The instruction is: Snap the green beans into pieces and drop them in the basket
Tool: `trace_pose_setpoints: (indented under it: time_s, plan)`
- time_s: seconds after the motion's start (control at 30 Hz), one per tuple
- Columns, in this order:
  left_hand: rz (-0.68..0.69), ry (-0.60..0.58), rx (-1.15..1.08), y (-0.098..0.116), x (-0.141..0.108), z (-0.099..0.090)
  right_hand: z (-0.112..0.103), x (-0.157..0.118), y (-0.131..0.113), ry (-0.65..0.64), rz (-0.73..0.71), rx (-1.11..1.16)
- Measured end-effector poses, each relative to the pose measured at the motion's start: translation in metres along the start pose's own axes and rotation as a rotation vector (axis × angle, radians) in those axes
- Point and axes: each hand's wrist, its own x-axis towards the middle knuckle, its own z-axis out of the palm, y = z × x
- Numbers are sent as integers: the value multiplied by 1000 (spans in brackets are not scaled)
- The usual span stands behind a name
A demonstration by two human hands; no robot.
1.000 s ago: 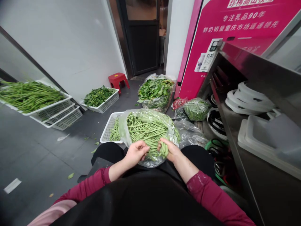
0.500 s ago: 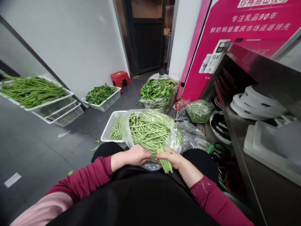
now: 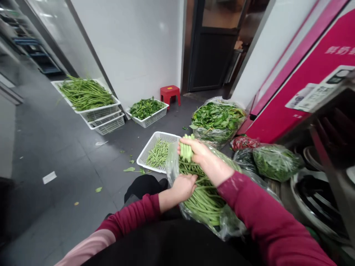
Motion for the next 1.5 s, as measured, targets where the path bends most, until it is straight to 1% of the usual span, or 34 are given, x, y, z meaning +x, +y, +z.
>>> trace_pose_setpoints:
  time_s: [0.07, 0.1, 0.13, 0.17, 0.2, 0.23, 0.27, 0.3, 0.37, 0.4, 0.43, 0.5, 0.57, 0.6, 0.67, 0.73, 0.8, 0.83, 0.87, 0.9, 0.93, 1.0, 1.03, 1.07, 1.1, 1.17, 1.27, 1.33, 1.43, 1.5]
  plan:
    - [1, -61, -28, -7, 2, 8, 30, 46, -12, 5, -46, -112]
    - [3, -80, -39, -9, 2, 11, 40, 64, -16, 48, -63, -210]
    - [8, -89, -49, -9, 3, 13, 46, 78, -19, 130, -114, -319]
    - [12, -86, -61, -10, 3, 13, 47, 86, -21, 216, -193, -430]
    - [11, -74, -79, -10, 2, 11, 44, 88, -23, 277, -281, -538]
    - [9, -55, -102, -10, 1, 8, 37, 83, -23, 292, -363, -637]
    - [7, -28, -132, -11, 0, 3, 26, 73, -22, 240, -417, -726]
    - [6, 5, -165, -12, -1, -4, 13, 59, -21, 124, -420, -806]
    - [6, 88, -227, -16, -4, -21, -21, 21, -15, -189, -307, -940]
    - [7, 132, -251, -18, -4, -32, -38, 0, -11, -299, -255, -1008]
    - [3, 177, -269, -20, -4, -43, -56, -20, -6, -368, -209, -1070]
    - [4, 237, -296, -23, -1, -66, -87, -58, 7, -381, -143, -1118]
    - [42, 265, -316, -22, 7, -86, -109, -86, 23, -346, -117, -1067]
    - [64, 279, -322, -20, 11, -95, -116, -97, 32, -311, -124, -1003]
    - [106, 321, -338, -14, 21, -107, -123, -114, 48, -198, -178, -808]
    - [99, 426, -332, -5, 30, -111, -124, -124, 62, -59, -231, -529]
    - [9, 574, -302, 6, 33, -106, -123, -133, 72, 36, -254, -240]
    - [-56, 620, -295, 13, 32, -100, -122, -136, 76, 67, -257, -116]
    - [-111, 608, -310, 20, 29, -92, -122, -139, 80, 90, -256, -19]
    - [-145, 525, -358, 29, 24, -82, -122, -142, 84, 109, -259, 48]
    - [-155, 375, -437, 39, 17, -72, -122, -144, 87, 128, -272, 87]
    - [-101, -72, -663, 59, 1, -52, -122, -148, 92, 174, -323, 92]
    - [-89, -220, -767, 69, -6, -44, -122, -150, 94, 203, -356, 65]
    - [-86, -281, -831, 76, -12, -38, -121, -151, 96, 235, -392, 28]
    - [-77, -297, -864, 82, -16, -34, -120, -153, 97, 270, -424, -15]
    - [-39, -252, -826, 87, -19, -33, -118, -155, 99, 331, -462, -115]
    - [47, -208, -674, 83, -18, -42, -115, -158, 98, 372, -470, -275]
    - [78, -180, -611, 78, -16, -47, -114, -157, 96, 387, -466, -382]
    - [98, -205, -629, 72, -13, -51, -115, -152, 90, 414, -471, -533]
    - [108, -239, -650, 70, -11, -50, -117, -147, 88, 415, -455, -573]
